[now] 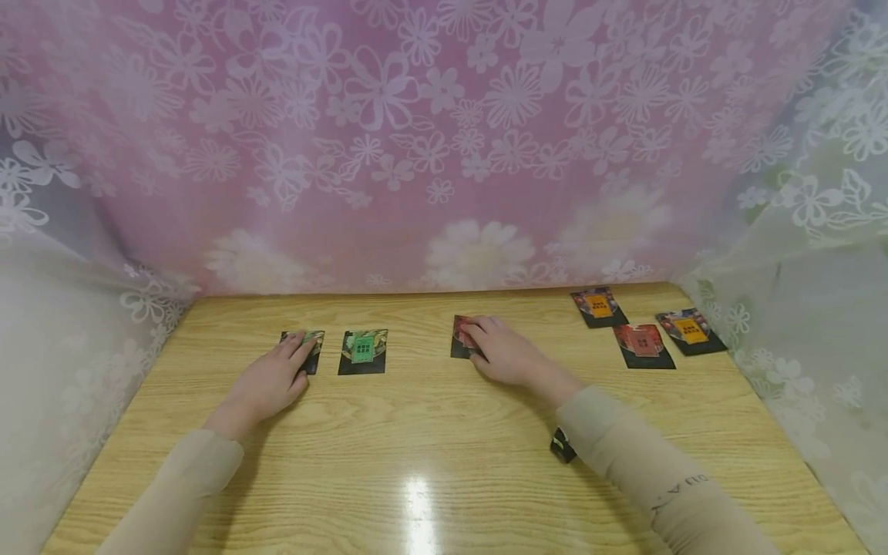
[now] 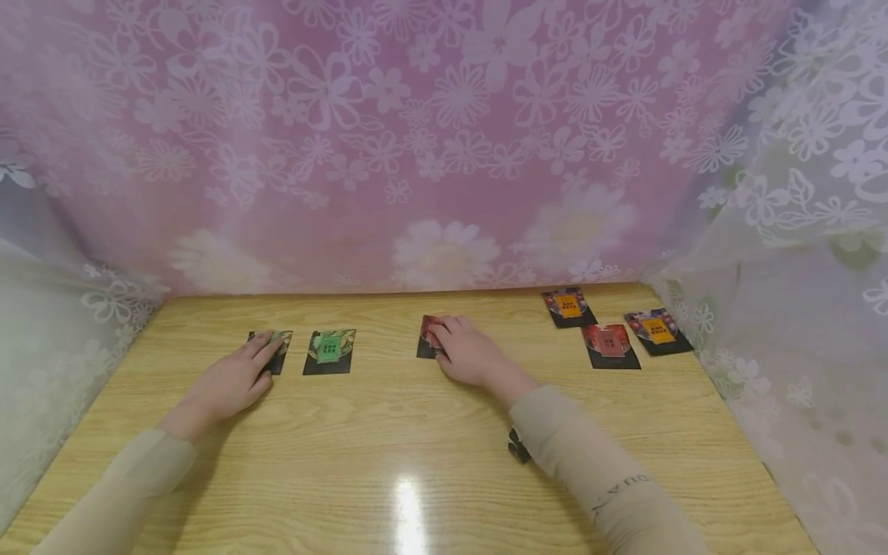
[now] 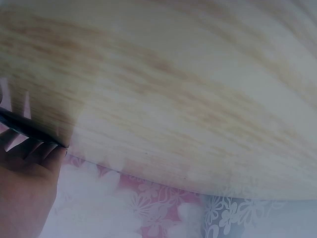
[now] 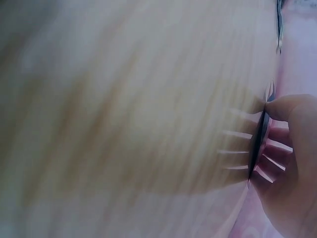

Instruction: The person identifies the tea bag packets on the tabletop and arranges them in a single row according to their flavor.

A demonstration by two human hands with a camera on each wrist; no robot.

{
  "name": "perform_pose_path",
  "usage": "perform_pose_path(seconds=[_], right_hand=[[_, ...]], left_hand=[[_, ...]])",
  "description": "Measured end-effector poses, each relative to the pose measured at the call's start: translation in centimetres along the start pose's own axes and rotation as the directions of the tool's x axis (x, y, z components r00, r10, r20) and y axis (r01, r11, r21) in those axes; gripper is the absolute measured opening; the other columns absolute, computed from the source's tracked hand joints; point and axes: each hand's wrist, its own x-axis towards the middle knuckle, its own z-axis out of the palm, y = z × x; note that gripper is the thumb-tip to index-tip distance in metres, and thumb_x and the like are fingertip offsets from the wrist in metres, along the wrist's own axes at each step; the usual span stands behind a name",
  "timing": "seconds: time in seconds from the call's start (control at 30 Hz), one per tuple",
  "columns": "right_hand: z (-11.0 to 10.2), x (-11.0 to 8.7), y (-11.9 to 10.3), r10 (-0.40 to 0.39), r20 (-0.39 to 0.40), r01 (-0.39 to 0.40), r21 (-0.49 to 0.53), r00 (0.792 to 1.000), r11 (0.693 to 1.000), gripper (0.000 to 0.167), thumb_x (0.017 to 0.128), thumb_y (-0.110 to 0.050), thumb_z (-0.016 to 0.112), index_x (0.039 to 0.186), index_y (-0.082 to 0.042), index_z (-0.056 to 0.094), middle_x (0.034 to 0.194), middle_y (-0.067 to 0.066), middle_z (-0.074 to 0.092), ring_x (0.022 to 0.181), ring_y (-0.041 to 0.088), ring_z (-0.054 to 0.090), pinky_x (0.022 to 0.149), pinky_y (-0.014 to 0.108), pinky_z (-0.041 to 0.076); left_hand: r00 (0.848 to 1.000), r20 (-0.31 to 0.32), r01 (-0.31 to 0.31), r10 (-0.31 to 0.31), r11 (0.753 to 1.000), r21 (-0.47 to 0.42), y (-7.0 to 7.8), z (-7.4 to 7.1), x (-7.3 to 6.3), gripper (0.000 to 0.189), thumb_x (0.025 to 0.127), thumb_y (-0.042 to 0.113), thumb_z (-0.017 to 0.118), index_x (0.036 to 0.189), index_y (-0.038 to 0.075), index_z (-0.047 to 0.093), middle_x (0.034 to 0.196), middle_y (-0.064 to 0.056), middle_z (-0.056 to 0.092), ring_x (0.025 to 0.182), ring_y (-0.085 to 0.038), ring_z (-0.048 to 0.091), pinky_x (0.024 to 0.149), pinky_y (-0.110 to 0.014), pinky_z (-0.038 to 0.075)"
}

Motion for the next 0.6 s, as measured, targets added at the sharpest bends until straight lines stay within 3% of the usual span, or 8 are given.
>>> perform_pose_path(seconds=[0.27,0.6], right_hand=[[0.4,0.9,-2.3,-0.081,0.009,0.081,-0.063,0.997,0.995,0.055,0.102,-0.021,0.058,0.153,-0.002,0.051,0.154,0.019,0.053,0.14,0.037,0.051,0.119,0.051,0.048],[1.0,2.2,-4.6,-0.124,0.02,0.126,-0.132,0.992,0.983,0.053,0.102,-0.025,0.056,0.152,-0.006,0.054,0.153,0.014,0.055,0.138,0.032,0.054,0.117,0.046,0.05]], left_hand=[[1.0,0.003,0.008,-0.008,1.0,-0.005,0.2,-0.2,0.0,0.063,0.108,0.024,0.047,0.164,-0.002,0.035,0.168,-0.032,0.034,0.155,-0.051,0.035,0.124,-0.064,0.039],[1.0,0.01,0.01,-0.01,1.0,-0.007,0.3,-0.4,-0.1,0.063,0.109,0.024,0.048,0.164,-0.001,0.035,0.168,-0.032,0.033,0.155,-0.051,0.035,0.124,-0.064,0.039]])
